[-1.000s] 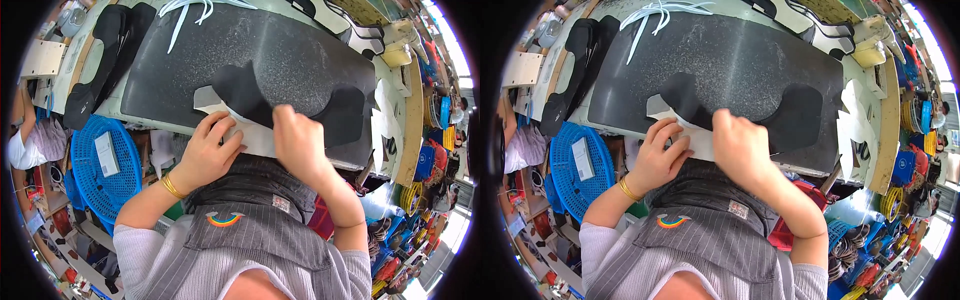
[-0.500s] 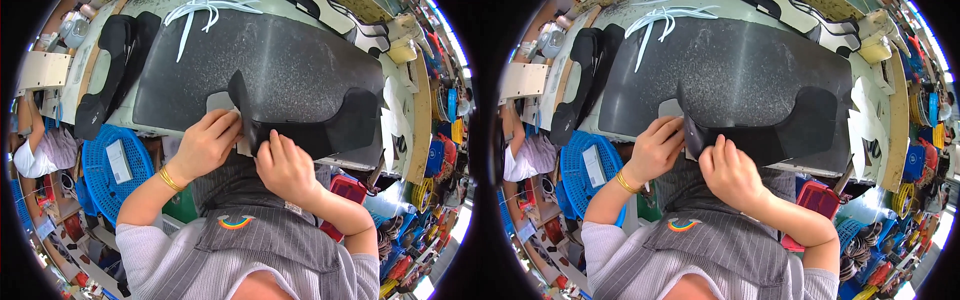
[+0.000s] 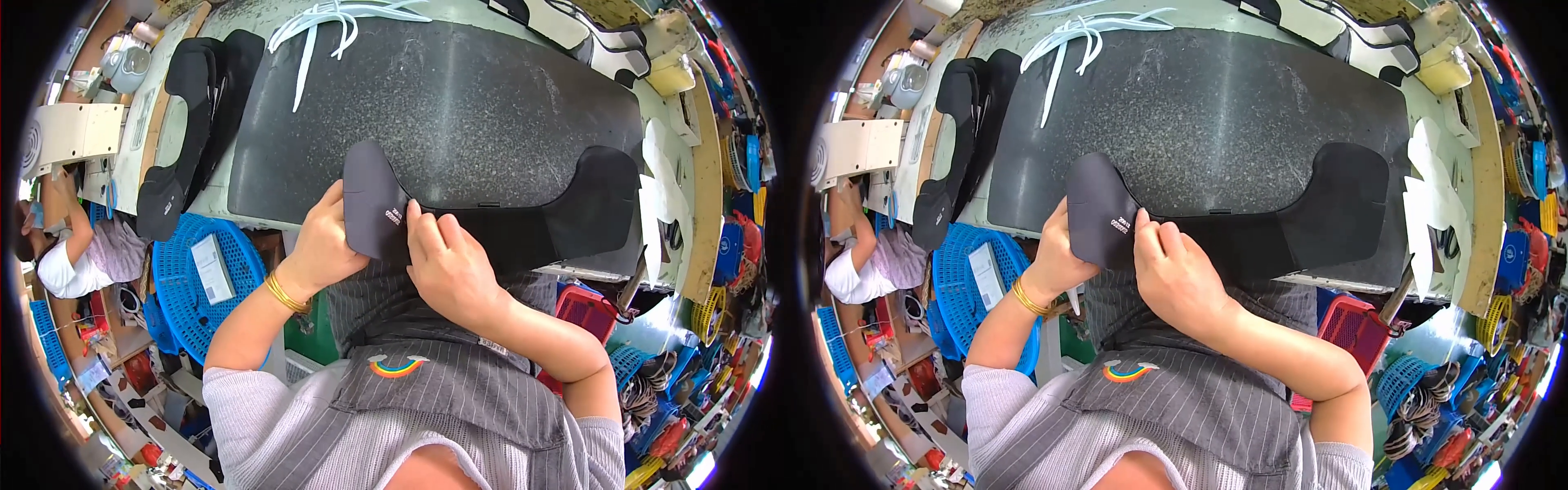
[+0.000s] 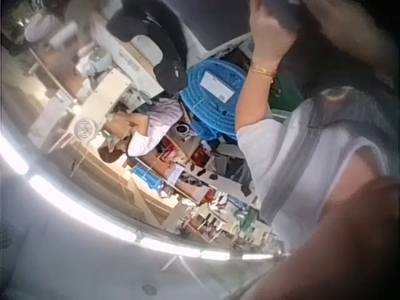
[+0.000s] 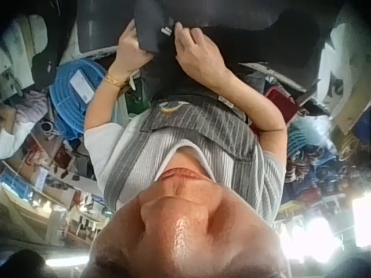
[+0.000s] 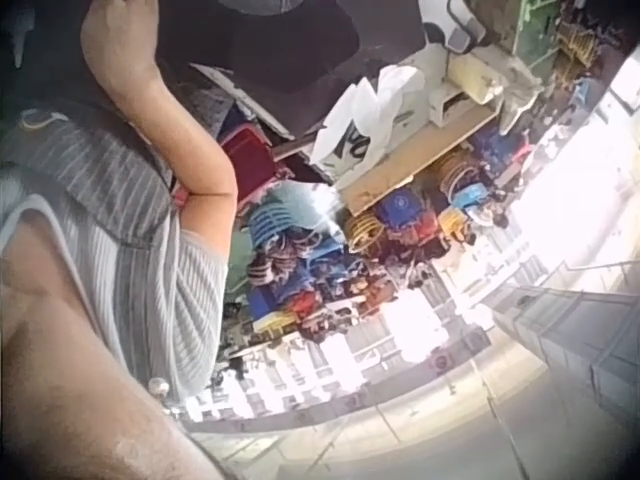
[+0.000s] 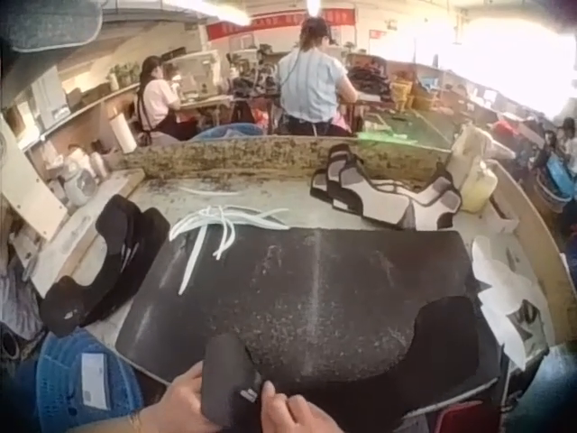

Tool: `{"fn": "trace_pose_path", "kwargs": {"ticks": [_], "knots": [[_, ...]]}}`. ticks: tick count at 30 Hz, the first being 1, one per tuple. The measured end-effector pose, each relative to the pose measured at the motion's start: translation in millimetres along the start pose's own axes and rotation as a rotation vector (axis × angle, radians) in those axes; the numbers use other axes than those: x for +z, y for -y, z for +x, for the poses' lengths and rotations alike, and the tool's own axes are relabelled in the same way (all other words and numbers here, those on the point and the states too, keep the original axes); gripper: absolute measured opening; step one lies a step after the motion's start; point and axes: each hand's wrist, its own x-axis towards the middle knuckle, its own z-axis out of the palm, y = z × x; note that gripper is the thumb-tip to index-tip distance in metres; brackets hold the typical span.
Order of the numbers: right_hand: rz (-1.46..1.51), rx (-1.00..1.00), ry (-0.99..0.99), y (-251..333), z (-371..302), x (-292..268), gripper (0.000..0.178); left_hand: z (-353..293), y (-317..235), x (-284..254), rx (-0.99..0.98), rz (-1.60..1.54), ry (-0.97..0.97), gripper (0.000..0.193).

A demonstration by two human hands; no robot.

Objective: Applying adhesive strips and lining to various shoe components at a workbench in a factory.

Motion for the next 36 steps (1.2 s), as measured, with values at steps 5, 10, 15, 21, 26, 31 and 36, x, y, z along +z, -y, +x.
{"fn": "trace_pose_path", "kwargs": {"ticks": [5,10,15,21,26,31,36], "knots": [[0.134,0.065,-0.006,-2,3,-7,0.056,2,-4,1,0.015,0.065,0.016,0.033],[0.14,0.117,-0.087,-9,-3,-11,0.06,3,-6,2,0.036,0.098,0.041,0.032],[0.018,0.063,-0.163,-7,-8,-20,0.047,8,-27,1,-0.025,0.138,0.07,0.037],[0.429,0.328,-0.143,-23,6,-30,0.023,8,-28,5,-0.058,0.17,0.012,0.036],[-0.14,-0.06,-0.058,0,-8,-18,0.039,4,-25,0,-0.034,0.119,0.066,0.034],[-0.173,-0.002,-0.086,5,-6,-14,0.044,5,-23,-1,-0.052,0.104,0.063,0.034],[0.073,0.085,-0.086,-6,-1,-7,0.064,8,-20,-1,-0.092,0.062,0.057,0.035]]}}
